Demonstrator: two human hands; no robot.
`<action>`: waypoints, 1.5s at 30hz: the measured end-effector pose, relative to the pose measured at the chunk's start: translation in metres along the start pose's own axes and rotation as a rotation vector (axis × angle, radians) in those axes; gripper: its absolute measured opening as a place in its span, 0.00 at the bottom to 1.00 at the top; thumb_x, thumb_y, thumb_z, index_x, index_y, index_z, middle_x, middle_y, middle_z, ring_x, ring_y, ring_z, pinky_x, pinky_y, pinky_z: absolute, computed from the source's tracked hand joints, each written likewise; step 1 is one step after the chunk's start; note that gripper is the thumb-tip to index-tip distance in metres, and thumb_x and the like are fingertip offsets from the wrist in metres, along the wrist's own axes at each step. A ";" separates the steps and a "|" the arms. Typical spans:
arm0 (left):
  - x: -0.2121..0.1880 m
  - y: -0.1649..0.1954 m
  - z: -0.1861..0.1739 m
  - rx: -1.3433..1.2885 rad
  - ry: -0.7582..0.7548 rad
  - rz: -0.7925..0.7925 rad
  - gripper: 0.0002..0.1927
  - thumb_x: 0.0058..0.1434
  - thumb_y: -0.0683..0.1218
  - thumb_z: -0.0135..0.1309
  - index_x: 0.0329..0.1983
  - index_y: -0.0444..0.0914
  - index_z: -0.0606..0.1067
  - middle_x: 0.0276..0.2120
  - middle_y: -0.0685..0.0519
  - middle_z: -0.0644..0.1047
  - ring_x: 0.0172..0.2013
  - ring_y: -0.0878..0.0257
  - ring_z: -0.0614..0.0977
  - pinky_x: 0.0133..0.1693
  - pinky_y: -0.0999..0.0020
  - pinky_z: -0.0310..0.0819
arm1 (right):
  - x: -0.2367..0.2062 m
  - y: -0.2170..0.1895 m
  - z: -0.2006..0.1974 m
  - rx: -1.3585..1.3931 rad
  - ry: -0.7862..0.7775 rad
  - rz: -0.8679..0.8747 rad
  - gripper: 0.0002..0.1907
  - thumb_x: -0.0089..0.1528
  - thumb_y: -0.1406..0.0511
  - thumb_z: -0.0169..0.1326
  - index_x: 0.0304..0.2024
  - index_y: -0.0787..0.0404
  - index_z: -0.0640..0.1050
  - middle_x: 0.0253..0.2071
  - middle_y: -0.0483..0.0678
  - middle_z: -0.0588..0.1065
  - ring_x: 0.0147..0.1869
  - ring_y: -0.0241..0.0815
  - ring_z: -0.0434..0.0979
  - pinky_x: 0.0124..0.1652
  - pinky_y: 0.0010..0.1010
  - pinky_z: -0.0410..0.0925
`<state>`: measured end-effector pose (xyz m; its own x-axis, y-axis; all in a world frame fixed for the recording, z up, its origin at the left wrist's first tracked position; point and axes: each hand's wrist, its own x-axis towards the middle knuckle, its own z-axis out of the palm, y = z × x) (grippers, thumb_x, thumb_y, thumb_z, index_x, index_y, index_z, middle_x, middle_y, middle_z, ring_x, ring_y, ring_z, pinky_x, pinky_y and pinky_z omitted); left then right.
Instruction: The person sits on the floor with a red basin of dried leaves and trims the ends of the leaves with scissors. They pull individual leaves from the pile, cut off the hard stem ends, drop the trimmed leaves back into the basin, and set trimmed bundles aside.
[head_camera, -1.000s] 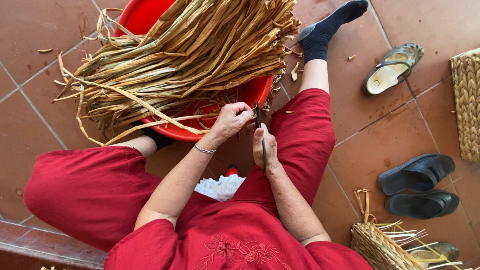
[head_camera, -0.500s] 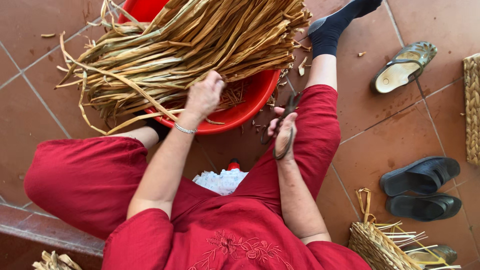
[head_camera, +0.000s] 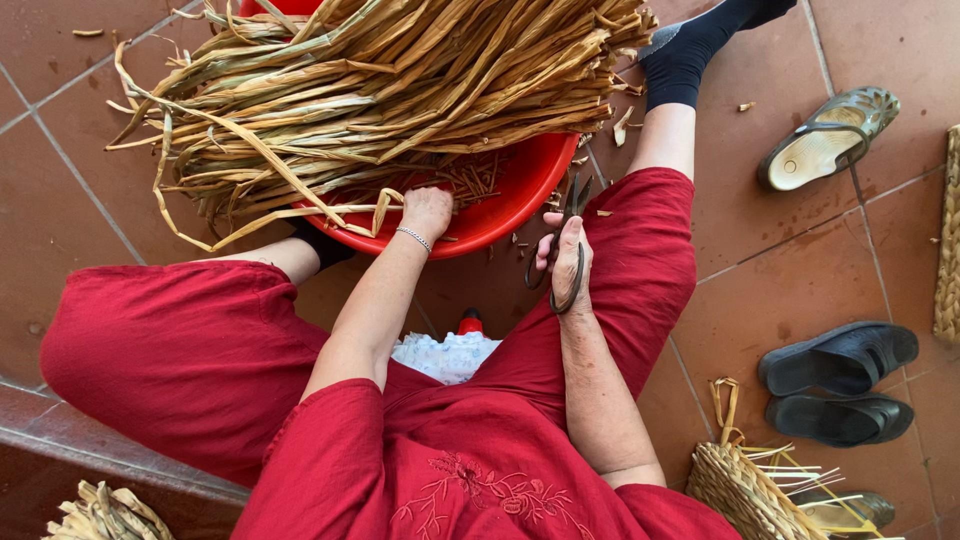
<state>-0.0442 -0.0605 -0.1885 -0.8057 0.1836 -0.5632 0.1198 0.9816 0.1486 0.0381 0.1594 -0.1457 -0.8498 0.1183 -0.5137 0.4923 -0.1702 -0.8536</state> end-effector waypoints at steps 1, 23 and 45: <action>0.000 0.000 -0.001 -0.039 0.040 0.027 0.09 0.65 0.43 0.51 0.41 0.41 0.82 0.40 0.44 0.83 0.43 0.46 0.85 0.44 0.48 0.78 | 0.000 0.000 0.000 0.006 -0.003 0.001 0.33 0.72 0.43 0.33 0.54 0.63 0.73 0.26 0.40 0.70 0.26 0.29 0.66 0.28 0.20 0.60; -0.029 0.058 -0.018 -1.468 0.057 0.301 0.06 0.67 0.44 0.60 0.41 0.36 0.79 0.28 0.64 0.73 0.30 0.77 0.70 0.32 0.79 0.66 | -0.029 -0.005 0.003 -0.619 -0.065 -0.344 0.33 0.72 0.43 0.32 0.61 0.58 0.73 0.30 0.48 0.75 0.34 0.43 0.78 0.36 0.35 0.71; -0.035 0.069 -0.033 -1.461 -0.061 0.273 0.06 0.64 0.44 0.60 0.35 0.35 0.80 0.30 0.60 0.79 0.32 0.75 0.76 0.35 0.76 0.73 | -0.031 -0.001 0.005 -0.644 0.015 -0.442 0.38 0.72 0.40 0.26 0.51 0.61 0.75 0.32 0.54 0.78 0.38 0.57 0.81 0.38 0.45 0.71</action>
<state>-0.0265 -0.0010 -0.1320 -0.8253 0.3870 -0.4112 -0.4441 0.0049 0.8960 0.0635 0.1512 -0.1285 -0.9921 0.0573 -0.1113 0.1251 0.4964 -0.8590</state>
